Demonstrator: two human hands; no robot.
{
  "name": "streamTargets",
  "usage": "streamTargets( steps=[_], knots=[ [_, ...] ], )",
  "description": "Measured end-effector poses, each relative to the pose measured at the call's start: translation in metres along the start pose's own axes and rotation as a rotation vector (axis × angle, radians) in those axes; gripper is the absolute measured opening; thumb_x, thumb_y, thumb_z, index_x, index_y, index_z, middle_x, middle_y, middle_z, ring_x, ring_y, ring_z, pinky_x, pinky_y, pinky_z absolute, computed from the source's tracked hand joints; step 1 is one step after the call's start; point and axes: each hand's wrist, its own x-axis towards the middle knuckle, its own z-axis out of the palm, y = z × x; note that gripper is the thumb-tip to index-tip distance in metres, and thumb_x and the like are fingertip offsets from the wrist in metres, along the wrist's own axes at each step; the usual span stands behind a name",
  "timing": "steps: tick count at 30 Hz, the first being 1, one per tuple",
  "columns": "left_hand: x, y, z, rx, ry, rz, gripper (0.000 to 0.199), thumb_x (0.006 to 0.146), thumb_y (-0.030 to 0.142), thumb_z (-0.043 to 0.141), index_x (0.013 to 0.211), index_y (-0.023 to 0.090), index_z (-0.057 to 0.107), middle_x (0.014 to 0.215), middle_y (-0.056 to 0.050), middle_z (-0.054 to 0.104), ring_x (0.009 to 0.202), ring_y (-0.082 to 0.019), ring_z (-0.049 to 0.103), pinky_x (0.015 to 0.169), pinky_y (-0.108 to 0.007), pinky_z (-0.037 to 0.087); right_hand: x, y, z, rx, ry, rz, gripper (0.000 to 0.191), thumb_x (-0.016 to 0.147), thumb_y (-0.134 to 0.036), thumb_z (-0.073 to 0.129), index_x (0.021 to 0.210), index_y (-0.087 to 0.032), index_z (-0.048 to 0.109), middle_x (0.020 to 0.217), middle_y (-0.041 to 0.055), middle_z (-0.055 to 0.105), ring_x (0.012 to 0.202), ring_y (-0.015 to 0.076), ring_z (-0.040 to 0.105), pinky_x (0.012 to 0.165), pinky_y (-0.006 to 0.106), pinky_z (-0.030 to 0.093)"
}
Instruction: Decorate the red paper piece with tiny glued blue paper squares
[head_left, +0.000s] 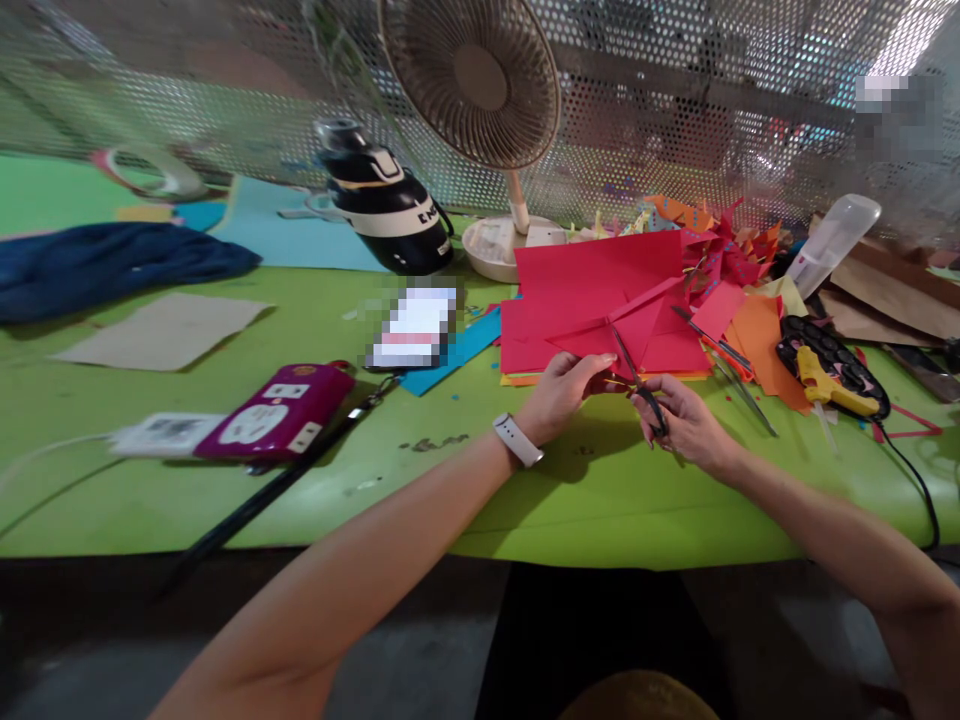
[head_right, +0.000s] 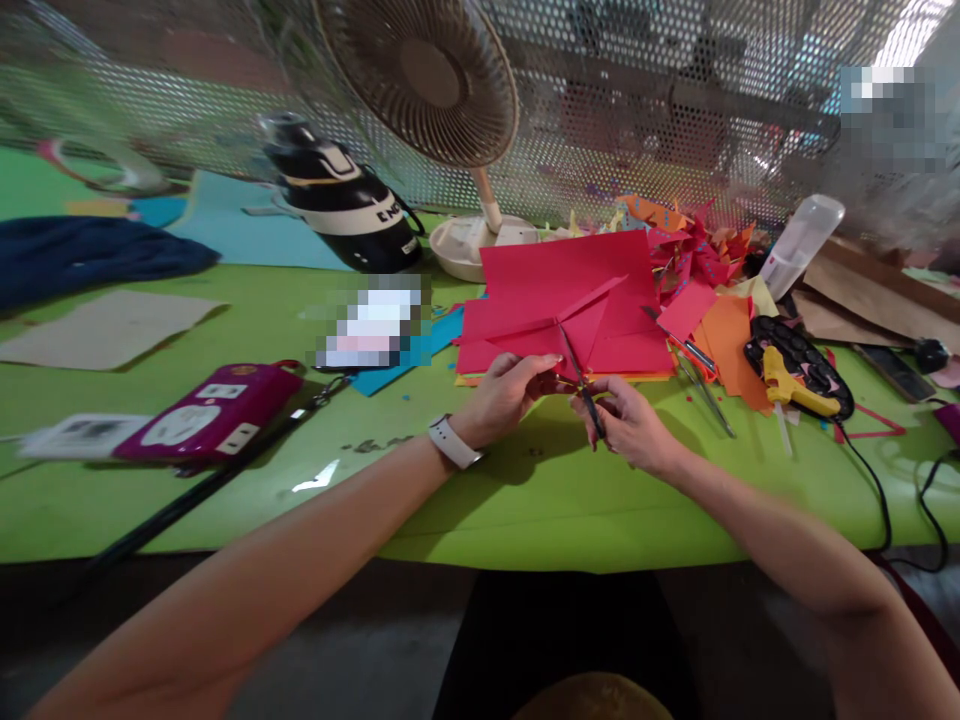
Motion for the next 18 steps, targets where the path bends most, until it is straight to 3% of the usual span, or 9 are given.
streamTargets(
  steps=[12, 15, 18],
  knots=[
    [0.003, 0.000, -0.004, 0.080, 0.021, 0.043, 0.022, 0.066, 0.035, 0.072, 0.057, 0.017, 0.062, 0.057, 0.001, 0.061, 0.065, -0.017, 0.066, 0.071, -0.033, 0.055, 0.001, -0.001, -0.004, 0.006, 0.014, 0.055, 0.036, 0.075, -0.049, 0.068, 0.090, -0.020, 0.052, 0.051, -0.0081, 0.054, 0.034, 0.0038, 0.033, 0.034, 0.019, 0.023],
    [0.008, 0.003, -0.007, 0.118, 0.080, 0.094, 0.023, 0.067, 0.037, 0.069, 0.059, 0.017, 0.062, 0.058, -0.002, 0.063, 0.071, -0.021, 0.068, 0.071, -0.033, 0.054, 0.001, -0.006, -0.013, -0.075, 0.031, 0.060, 0.038, 0.074, -0.051, 0.067, 0.089, -0.018, 0.055, 0.051, -0.0068, 0.054, 0.033, 0.0036, 0.033, 0.033, 0.019, 0.022],
    [0.012, 0.006, -0.010, 0.144, 0.147, 0.093, 0.021, 0.066, 0.036, 0.068, 0.061, 0.016, 0.063, 0.058, -0.002, 0.065, 0.069, -0.020, 0.068, 0.070, -0.032, 0.053, 0.007, -0.011, -0.030, -0.284, 0.146, 0.017, 0.043, 0.074, -0.056, 0.065, 0.091, -0.017, 0.059, 0.053, -0.0055, 0.053, 0.037, 0.0056, 0.037, 0.037, 0.021, 0.026]
  ],
)
